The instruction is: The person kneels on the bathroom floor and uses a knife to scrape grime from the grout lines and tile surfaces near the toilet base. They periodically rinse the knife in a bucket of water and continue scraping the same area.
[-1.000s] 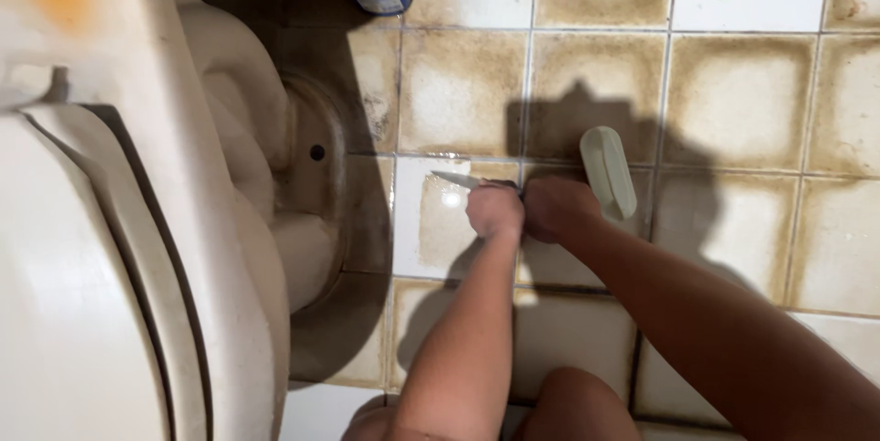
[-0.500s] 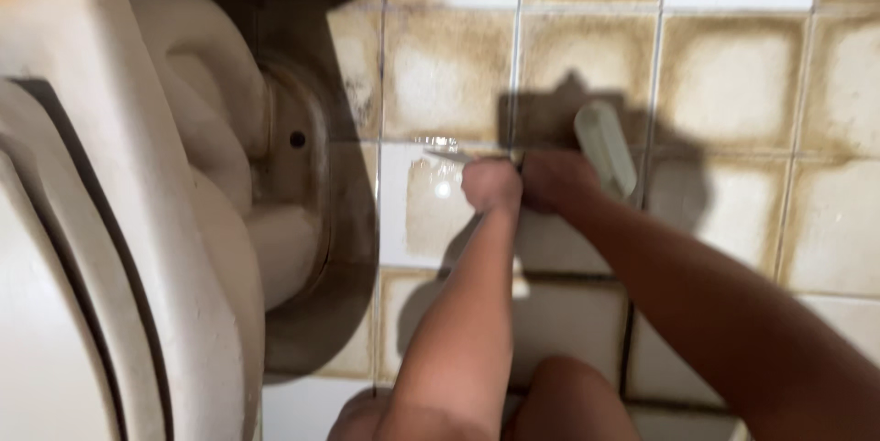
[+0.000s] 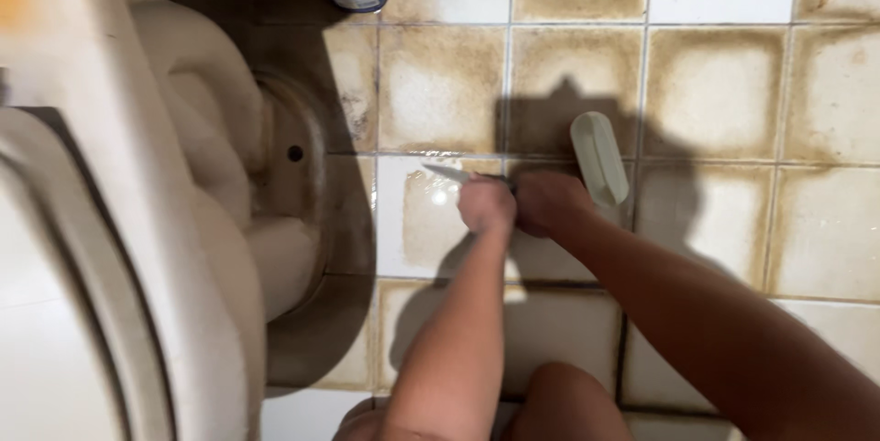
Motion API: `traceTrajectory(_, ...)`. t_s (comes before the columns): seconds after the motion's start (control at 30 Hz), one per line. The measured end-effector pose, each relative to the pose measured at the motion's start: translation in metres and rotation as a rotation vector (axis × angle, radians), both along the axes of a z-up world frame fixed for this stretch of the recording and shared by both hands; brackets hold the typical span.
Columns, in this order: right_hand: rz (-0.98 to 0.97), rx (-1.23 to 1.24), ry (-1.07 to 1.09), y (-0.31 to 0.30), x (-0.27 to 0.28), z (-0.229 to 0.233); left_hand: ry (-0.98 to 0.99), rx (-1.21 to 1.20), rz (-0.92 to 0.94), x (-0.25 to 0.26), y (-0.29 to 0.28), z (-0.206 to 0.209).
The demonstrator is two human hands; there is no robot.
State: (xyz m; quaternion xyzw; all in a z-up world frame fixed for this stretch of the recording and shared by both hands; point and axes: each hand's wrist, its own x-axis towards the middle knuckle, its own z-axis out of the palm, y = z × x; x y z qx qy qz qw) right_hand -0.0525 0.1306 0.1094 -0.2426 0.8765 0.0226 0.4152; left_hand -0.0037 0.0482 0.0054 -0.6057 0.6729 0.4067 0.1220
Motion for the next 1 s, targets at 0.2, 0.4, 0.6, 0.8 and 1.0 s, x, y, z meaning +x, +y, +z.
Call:
traceTrajectory(0.2,-0.058,0.082,-0.05,-0.005,-0.009,0.019,0.116,-0.233,-0.322,-0.002,0.011,-0.015)
traceTrajectory(0.4,0.062,0.045,-0.049,-0.009,-0.008,0.019,-0.077,-0.074,-0.004,-0.005,0.003,-0.001)
traceTrajectory(0.6,0.023,0.045,-0.056,0.007,0.005,-0.001,-0.056,0.006,0.097,0.02,0.02,-0.004)
traceTrajectory(0.8,-0.037,0.016,-0.024,-0.005,-0.002,0.035,-0.031,0.031,0.064,0.0,0.007,0.006)
traceTrajectory(1.0,-0.022,0.01,0.013,0.004,0.0,0.023,0.055,-0.047,-0.068,0.012,0.023,0.006)
